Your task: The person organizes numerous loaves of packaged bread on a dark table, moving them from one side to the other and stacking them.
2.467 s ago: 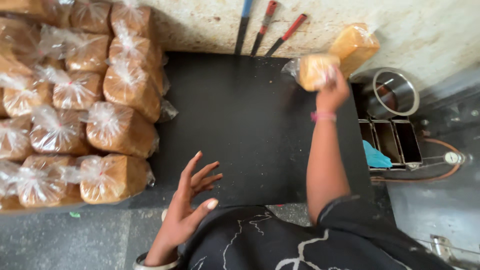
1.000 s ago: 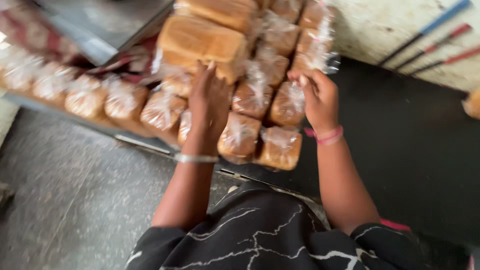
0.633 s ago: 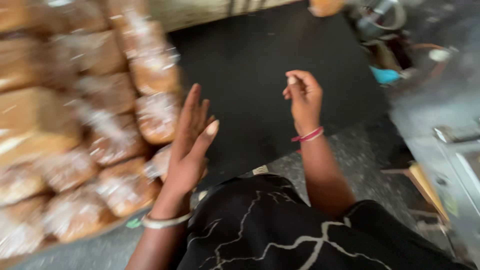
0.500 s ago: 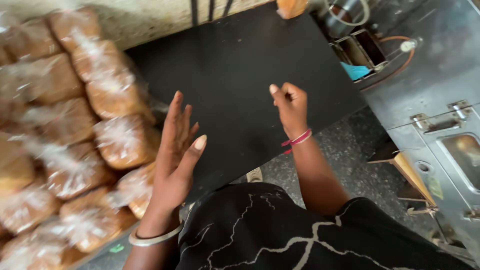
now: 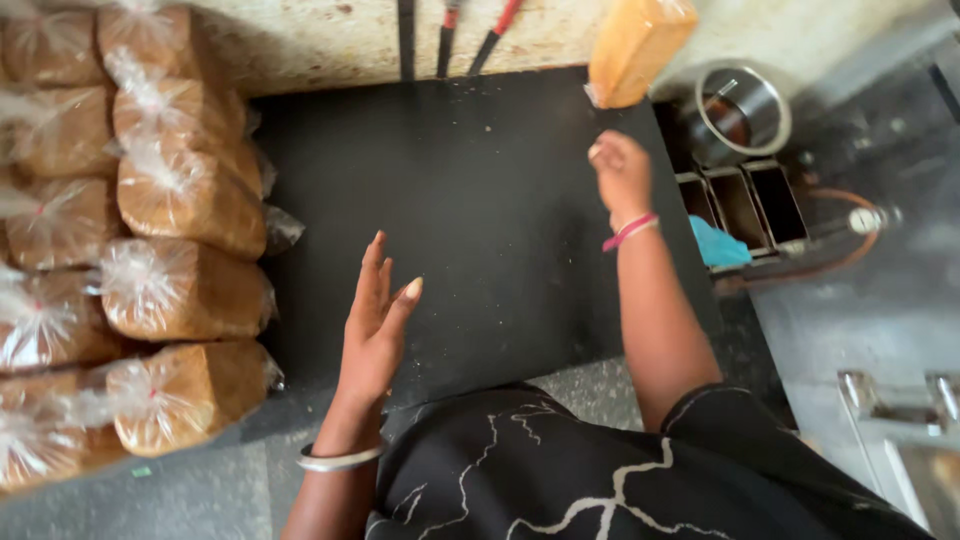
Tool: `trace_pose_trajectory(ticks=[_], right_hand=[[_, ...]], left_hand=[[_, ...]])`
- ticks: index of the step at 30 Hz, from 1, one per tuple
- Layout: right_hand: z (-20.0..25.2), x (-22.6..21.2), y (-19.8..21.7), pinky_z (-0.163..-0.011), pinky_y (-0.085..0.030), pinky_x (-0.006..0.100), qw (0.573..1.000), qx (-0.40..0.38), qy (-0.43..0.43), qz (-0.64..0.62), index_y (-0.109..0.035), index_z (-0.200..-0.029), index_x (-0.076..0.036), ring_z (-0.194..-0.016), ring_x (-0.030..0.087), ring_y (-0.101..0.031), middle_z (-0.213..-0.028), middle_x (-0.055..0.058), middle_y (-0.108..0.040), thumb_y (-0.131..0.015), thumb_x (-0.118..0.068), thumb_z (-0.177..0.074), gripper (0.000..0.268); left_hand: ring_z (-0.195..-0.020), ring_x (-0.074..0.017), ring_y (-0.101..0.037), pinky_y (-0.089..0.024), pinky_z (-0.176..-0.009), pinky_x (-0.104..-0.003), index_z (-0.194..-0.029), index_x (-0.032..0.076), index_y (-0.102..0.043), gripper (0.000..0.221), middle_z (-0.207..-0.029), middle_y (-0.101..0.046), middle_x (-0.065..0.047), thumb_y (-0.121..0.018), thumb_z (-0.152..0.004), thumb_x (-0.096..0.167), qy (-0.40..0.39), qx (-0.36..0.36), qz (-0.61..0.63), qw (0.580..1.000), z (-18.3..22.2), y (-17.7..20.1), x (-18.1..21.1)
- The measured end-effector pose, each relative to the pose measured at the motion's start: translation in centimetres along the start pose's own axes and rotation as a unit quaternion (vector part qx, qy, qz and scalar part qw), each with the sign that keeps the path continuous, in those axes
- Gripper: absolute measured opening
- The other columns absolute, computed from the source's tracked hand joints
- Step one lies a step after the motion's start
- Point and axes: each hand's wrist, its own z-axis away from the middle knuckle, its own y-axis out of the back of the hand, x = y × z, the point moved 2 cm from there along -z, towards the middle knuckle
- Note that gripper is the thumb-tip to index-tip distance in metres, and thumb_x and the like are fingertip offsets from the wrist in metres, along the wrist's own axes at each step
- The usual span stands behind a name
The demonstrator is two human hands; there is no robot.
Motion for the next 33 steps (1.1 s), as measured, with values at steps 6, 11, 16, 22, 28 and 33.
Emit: trace_pose_trajectory(ticks=[6, 11, 16, 22, 28, 33], right_hand=[[-19.2, -0.3, 1.1, -0.081, -0.058, 0.038, 0.963, -0.011, -0.073, -0.259, -0.002, -0.160, -0.025, -0.093, 0.028, -0.066, -0.107, 0.015, -0.064, -0.066, -0.010, -0.098, 0.090], [-25.5, -2.4, 0.3, -0.084, -0.065, 0.043, 0.913, -0.052, -0.258, -0.312, -0.009, -0.154, -0.023, -0.095, 0.034, -0.076, -0.105, 0.019, -0.069, -0.062, -0.026, -0.104, 0.073], [-21.2, 0.1, -1.4, -0.064, -0.063, 0.046, 0.823, 0.003, -0.280, -0.495, -0.055, -0.119, -0.014, -0.063, 0.027, -0.065, -0.083, 0.009, -0.060, -0.047, -0.043, -0.091, 0.041], [2.2, 4.7, -3.4, -0.060, -0.044, 0.030, 0.932, 0.030, -0.074, -0.355, -0.056, -0.125, -0.007, -0.069, 0.015, -0.052, -0.088, 0.002, -0.053, -0.059, -0.016, -0.108, 0.019], [14.0, -1.9, -6.9, -0.059, -0.055, 0.031, 0.987, -0.026, -0.064, -0.143, -0.051, -0.081, -0.008, -0.061, 0.019, -0.065, -0.070, 0.009, -0.063, -0.046, -0.028, -0.114, 0.040], [12.4, -16.1, -7.5, -0.075, -0.056, 0.041, 0.933, -0.144, 0.100, -0.314, -0.051, -0.086, -0.004, -0.066, 0.025, -0.060, -0.074, 0.010, -0.055, -0.058, -0.030, -0.126, 0.048]], left_hand=[[-0.159, -0.0328, -0.018, -0.024, -0.122, -0.044, -0.161, 0.012, -0.028, 0.074, -0.172, -0.021, -0.017, -0.062, -0.097, 0.024, 0.051, 0.113, -0.015, 0.992, 3.9, 1.3, -3.1], [-0.159, -0.0324, -0.012, -0.021, -0.122, -0.042, -0.158, 0.011, -0.035, 0.070, -0.172, -0.004, -0.018, -0.063, -0.096, 0.024, 0.046, 0.155, -0.026, 0.986, 5.7, 2.0, -4.3], [-0.159, -0.0323, -0.005, -0.021, -0.122, -0.042, -0.159, 0.010, -0.033, 0.071, -0.172, 0.000, -0.019, -0.064, -0.097, 0.023, 0.013, 0.163, -0.022, 0.986, 6.9, 2.4, -4.2], [-0.155, -0.0335, -0.027, -0.034, -0.118, -0.042, -0.154, 0.011, -0.040, 0.068, -0.171, -0.025, -0.019, -0.067, -0.094, 0.029, 0.020, 0.163, -0.018, 0.986, 8.4, 4.3, -4.0], [-0.149, -0.0327, -0.038, -0.043, -0.113, -0.041, -0.155, 0.012, -0.044, 0.067, -0.166, -0.022, -0.017, -0.063, -0.097, 0.041, 0.032, 0.074, -0.091, 0.993, 8.6, 6.6, -2.1], [-0.146, -0.0338, -0.055, -0.046, -0.114, -0.039, -0.155, 0.010, -0.048, 0.068, -0.154, -0.058, -0.024, -0.060, -0.100, 0.047, -0.009, -0.075, -0.093, 0.993, 9.7, 8.6, -1.3]])
